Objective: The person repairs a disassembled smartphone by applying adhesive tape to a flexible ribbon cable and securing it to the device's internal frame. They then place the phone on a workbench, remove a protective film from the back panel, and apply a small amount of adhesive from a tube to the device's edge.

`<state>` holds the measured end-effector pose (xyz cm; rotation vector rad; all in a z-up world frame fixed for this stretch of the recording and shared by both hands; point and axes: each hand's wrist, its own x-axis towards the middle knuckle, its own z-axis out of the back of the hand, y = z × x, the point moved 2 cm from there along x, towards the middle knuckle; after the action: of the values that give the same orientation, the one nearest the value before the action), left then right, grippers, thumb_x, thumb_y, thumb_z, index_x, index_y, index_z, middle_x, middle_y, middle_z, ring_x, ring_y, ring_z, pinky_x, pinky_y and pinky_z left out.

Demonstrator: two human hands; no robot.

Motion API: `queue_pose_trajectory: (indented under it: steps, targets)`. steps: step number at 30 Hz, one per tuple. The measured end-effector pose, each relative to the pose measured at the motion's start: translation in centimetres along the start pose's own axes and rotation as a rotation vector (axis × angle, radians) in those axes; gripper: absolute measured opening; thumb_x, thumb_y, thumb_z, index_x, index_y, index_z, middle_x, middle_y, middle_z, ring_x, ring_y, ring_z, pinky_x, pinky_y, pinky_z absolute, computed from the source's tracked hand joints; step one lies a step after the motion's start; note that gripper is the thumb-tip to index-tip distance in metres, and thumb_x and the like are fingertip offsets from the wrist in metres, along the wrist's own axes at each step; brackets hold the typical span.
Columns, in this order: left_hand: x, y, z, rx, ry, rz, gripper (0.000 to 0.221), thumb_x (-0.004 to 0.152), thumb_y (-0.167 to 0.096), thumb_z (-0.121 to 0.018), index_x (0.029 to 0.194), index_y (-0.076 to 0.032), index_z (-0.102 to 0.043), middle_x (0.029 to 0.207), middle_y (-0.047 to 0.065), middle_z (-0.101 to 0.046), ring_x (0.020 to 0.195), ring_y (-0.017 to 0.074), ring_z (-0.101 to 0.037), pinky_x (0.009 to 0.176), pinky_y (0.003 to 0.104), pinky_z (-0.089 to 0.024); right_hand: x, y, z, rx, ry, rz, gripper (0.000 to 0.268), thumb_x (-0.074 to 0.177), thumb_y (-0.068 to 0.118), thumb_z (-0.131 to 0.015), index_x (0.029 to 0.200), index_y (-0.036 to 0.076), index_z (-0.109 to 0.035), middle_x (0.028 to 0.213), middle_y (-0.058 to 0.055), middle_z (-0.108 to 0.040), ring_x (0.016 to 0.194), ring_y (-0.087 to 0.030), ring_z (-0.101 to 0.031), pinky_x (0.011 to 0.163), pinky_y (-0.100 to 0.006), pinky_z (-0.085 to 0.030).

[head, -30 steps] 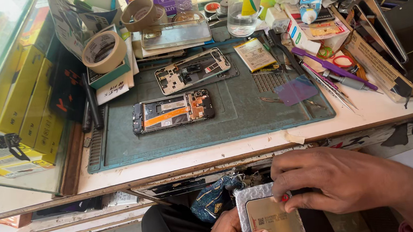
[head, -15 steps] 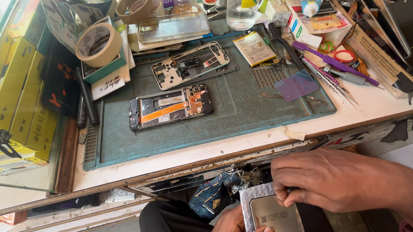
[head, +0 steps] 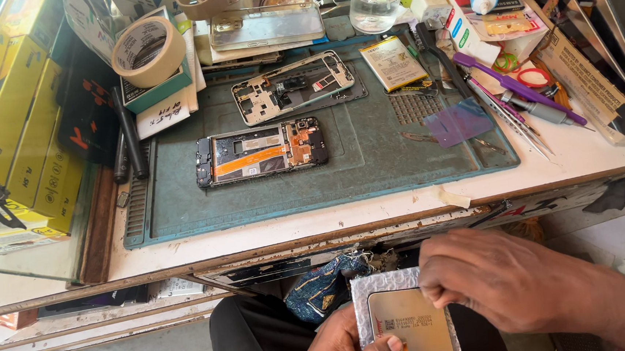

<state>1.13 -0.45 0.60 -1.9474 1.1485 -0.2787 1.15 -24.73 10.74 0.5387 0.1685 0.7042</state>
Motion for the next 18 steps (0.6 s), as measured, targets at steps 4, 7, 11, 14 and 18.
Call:
queue_pose_trajectory:
  steps: [4, 7, 11, 14, 18]
  targets:
    - [-0.1, -0.3, 0.1, -0.02, -0.027, 0.006, 0.051, 0.095, -0.014, -0.068, 0.139, 0.01, -0.058, 0.107, 0.012, -0.071, 0.093, 0.0124, -0.064, 0.084, 0.028, -0.049, -0.2, -0.8, -0.3, 0.264, -0.144, 0.022, 0.012, 0.096, 0.015, -0.064, 0.096, 0.007, -0.055, 0.092, -0.006, -0.06, 0.083, -0.023, -0.063, 0.073, -0.034, -0.053]
    - [0.0, -0.6, 0.1, 0.054, 0.009, -0.029, 0.052, 0.094, -0.015, -0.069, 0.138, 0.01, -0.056, 0.113, 0.013, -0.072, 0.106, 0.0135, -0.068, 0.095, 0.03, -0.052, -0.9, -1.1, -1.2, 0.425, -0.202, 0.01, 0.009, 0.097, 0.009, -0.062, 0.094, 0.007, -0.054, 0.092, -0.007, -0.059, 0.081, -0.023, -0.061, 0.074, -0.035, -0.053]
    - [0.0, -0.5, 0.3, -0.024, -0.079, 0.029, 0.055, 0.091, -0.015, -0.069, 0.139, 0.007, -0.055, 0.119, 0.016, -0.073, 0.114, 0.0176, -0.07, 0.102, 0.035, -0.053, -3.2, -2.1, -1.9, 0.503, -0.333, -0.021, 0.007, 0.099, 0.007, -0.061, 0.097, 0.008, -0.055, 0.1, -0.007, -0.061, 0.09, -0.022, -0.062, 0.081, -0.033, -0.055]
    - [-0.2, -0.8, 0.2, 0.012, -0.11, 0.01, 0.056, 0.091, -0.015, -0.069, 0.14, 0.006, -0.054, 0.122, 0.018, -0.073, 0.118, 0.0197, -0.07, 0.105, 0.037, -0.052, -5.8, -3.2, -1.8, 0.332, -0.341, -0.201, 0.006, 0.095, 0.012, -0.067, 0.101, 0.011, -0.064, 0.108, -0.003, -0.068, 0.097, -0.018, -0.067, 0.081, -0.029, -0.057]
    - [0.0, -1.9, -0.4, 0.016, -0.106, -0.019, 0.057, 0.091, -0.015, -0.068, 0.142, 0.006, -0.053, 0.126, 0.018, -0.072, 0.12, 0.0204, -0.068, 0.106, 0.037, -0.05, -8.0, -4.0, -3.2, -0.015, -0.349, -0.561, 0.023, 0.087, 0.019, -0.076, 0.109, 0.016, -0.077, 0.103, 0.002, -0.078, 0.091, -0.014, -0.075, 0.076, -0.028, -0.058]
